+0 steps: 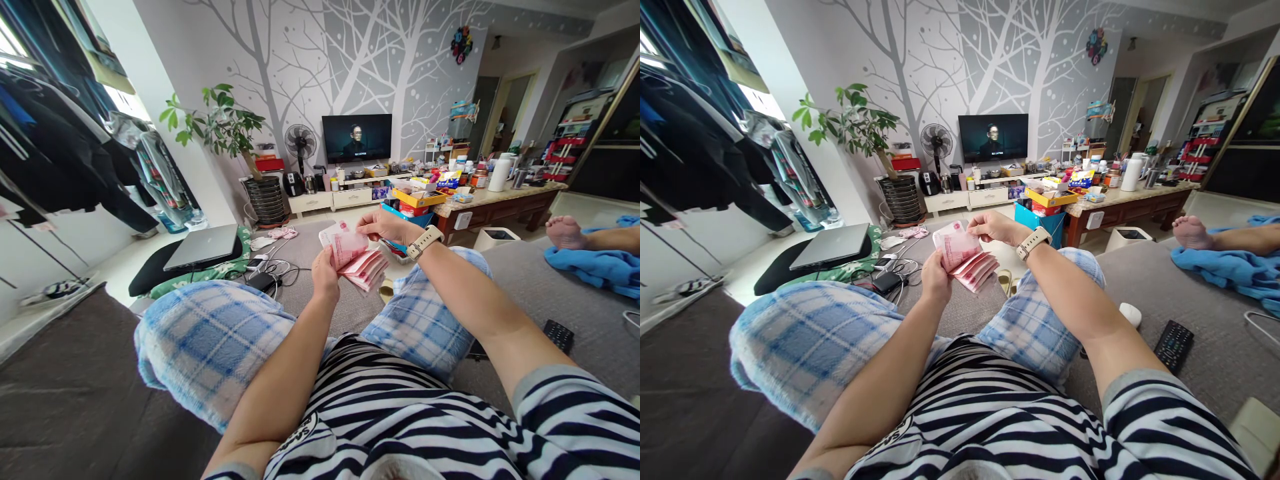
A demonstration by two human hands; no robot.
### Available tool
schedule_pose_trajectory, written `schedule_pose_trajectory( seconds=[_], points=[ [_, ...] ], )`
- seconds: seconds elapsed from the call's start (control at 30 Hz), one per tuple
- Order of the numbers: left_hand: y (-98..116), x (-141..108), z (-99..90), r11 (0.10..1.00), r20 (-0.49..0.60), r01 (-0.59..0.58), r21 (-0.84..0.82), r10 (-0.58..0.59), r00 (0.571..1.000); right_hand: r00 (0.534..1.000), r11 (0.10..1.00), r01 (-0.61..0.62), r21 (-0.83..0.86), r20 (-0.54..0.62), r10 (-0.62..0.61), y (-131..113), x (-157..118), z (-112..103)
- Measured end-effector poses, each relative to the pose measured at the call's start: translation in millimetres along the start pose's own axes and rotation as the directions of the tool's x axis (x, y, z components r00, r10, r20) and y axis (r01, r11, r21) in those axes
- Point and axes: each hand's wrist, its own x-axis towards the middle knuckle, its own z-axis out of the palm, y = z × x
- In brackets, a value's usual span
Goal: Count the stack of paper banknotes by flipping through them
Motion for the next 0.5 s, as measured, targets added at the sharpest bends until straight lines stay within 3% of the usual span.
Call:
schedule_pose_trajectory(
  seconds=[0.2,0.5],
  points=[
    [1.7,-2.0,0.2,1.000,-0.011,0.010,0.003,-0.010,1.000,0.997,0.999,-0.022,-0.028,0.075,0.024,5.1,1.8,-1.9],
    [3.8,-3.6,3.2,1.000,0.043,0.022,-0.002,-0.022,0.999,0.976,0.984,-0.038,-0.176,-0.219,-0.001,16.4,12.2,-2.7]
  ],
)
